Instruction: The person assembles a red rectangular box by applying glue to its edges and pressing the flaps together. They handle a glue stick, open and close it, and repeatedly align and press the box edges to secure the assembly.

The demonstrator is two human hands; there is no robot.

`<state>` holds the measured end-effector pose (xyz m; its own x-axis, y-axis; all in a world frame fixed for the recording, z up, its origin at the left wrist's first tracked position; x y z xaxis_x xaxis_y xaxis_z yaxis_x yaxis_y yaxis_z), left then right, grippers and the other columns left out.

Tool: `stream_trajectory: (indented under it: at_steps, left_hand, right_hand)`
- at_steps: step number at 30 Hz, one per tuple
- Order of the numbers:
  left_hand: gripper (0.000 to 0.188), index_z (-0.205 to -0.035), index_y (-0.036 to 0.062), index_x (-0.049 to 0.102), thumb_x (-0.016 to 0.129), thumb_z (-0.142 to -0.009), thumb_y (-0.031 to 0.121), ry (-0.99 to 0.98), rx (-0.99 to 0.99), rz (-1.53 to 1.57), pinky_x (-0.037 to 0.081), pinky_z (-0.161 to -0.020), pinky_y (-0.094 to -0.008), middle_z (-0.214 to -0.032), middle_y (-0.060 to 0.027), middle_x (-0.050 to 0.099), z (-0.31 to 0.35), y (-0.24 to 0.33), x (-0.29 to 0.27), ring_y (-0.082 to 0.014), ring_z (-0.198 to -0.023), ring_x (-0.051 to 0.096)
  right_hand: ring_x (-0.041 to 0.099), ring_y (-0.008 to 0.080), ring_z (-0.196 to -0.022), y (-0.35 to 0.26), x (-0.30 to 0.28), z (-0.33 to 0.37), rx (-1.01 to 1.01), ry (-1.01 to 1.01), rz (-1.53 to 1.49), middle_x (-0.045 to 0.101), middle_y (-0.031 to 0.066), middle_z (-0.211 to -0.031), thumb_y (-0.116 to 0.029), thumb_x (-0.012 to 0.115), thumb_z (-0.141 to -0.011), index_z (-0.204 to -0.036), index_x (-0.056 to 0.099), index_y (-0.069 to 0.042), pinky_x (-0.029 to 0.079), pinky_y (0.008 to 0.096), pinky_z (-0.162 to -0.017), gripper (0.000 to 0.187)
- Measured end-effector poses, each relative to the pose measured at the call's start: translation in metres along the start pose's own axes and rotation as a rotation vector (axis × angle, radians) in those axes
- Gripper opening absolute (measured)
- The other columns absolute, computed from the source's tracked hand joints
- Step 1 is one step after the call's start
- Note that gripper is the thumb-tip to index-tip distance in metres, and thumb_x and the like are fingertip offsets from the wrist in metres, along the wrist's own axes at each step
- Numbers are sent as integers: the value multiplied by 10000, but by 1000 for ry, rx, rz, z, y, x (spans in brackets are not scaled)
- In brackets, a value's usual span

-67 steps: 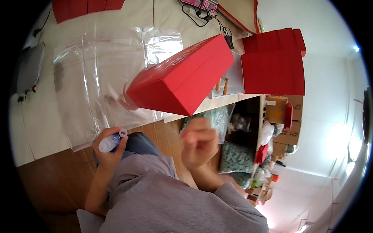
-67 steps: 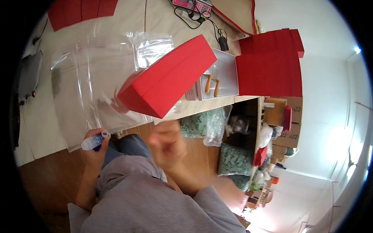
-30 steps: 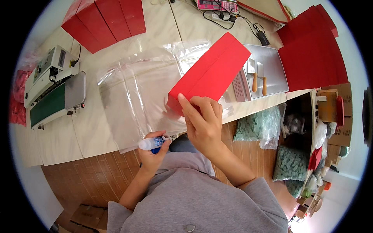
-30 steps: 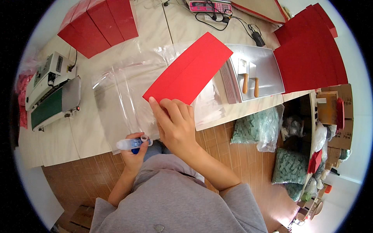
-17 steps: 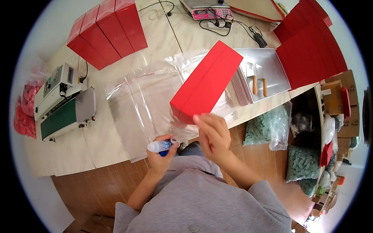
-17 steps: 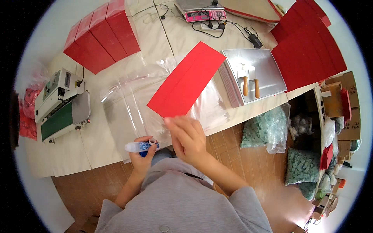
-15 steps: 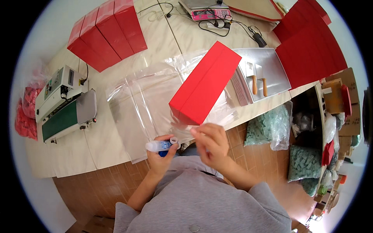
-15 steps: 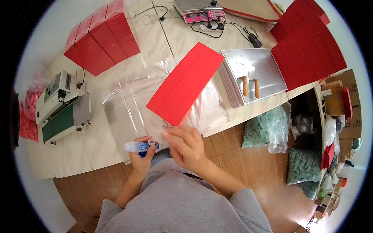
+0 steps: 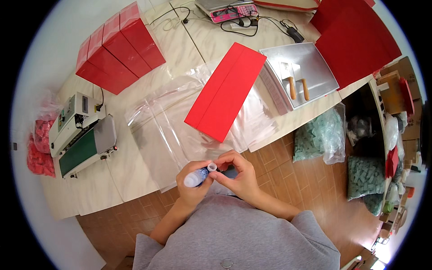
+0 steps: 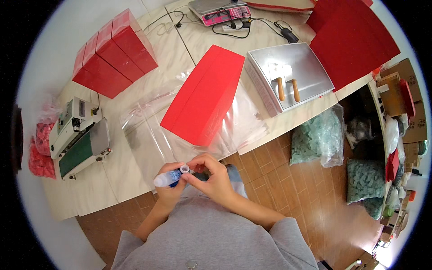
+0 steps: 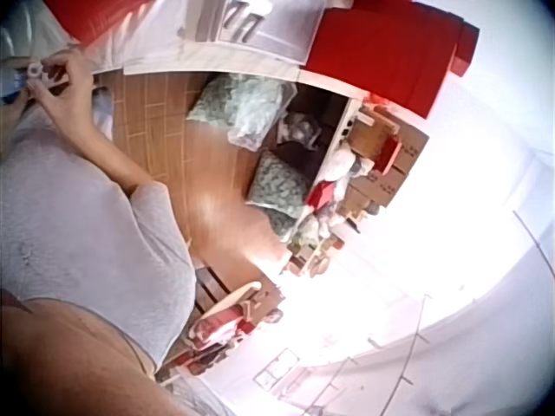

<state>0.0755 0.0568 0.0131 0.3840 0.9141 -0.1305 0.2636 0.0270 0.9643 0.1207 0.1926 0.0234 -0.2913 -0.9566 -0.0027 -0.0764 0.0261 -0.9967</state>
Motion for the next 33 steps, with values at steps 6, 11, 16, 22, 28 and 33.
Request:
stream_trajectory:
  at_steps: [6,11,16,22,28,33]
  left_hand:
    - [368,-1009,21,640,752,-661,-22,-16,99,-206,517,-672,-298,-854,-121,659,-4,15,4,-219,-758,649]
    - [353,-1026,72,649,753,-688,76,-75,-28,-385,506,-622,-300,-829,-90,662,-7,4,10,-226,-726,645]
    - [297,-1014,120,656,719,-729,180,-172,-64,-531,501,-597,-326,-846,-70,664,-6,-2,13,-250,-732,641]
    - [310,-1012,144,648,714,-710,175,-206,-114,-551,504,-597,-348,-872,-45,664,4,-14,11,-239,-744,640]
    - [339,-1032,143,640,698,-699,168,-224,-106,-556,505,-606,-362,-874,-45,659,13,-22,2,-241,-758,636]
    - [358,-1046,121,637,695,-699,181,-267,-155,-573,504,-617,-367,-875,-59,657,26,-33,-10,-255,-777,633]
  right_hand:
    - [550,117,-745,-4,-3,0,-50,54,78,600,57,-846,-24,716,-728,-915,606,-11,462,240,-636,217]
    - [575,152,-740,-25,-6,-9,-175,5,282,600,93,-883,19,693,-684,-915,611,-15,479,248,-632,248]
    - [597,187,-743,-27,5,-11,-223,-145,400,592,104,-919,38,676,-695,-956,619,-10,496,274,-656,272]
    - [599,219,-747,-24,10,-5,-186,-237,468,582,116,-906,46,656,-740,-1005,614,2,500,305,-663,272]
    - [592,218,-743,-20,14,-1,-144,-286,504,574,127,-895,62,651,-749,-1023,591,18,493,302,-665,283]
    - [596,210,-759,-21,37,-2,-132,-369,527,576,122,-890,45,654,-762,-1017,593,17,494,294,-667,264]
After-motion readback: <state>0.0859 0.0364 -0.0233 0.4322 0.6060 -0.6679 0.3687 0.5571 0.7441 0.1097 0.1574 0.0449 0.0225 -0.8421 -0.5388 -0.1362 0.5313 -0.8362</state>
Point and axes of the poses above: each hand's wrist, its own z-axis away from the middle knuckle, its own x-axis out of the palm, y = z × x, the point moved 10 cm from there along -z, towards the middle knuckle
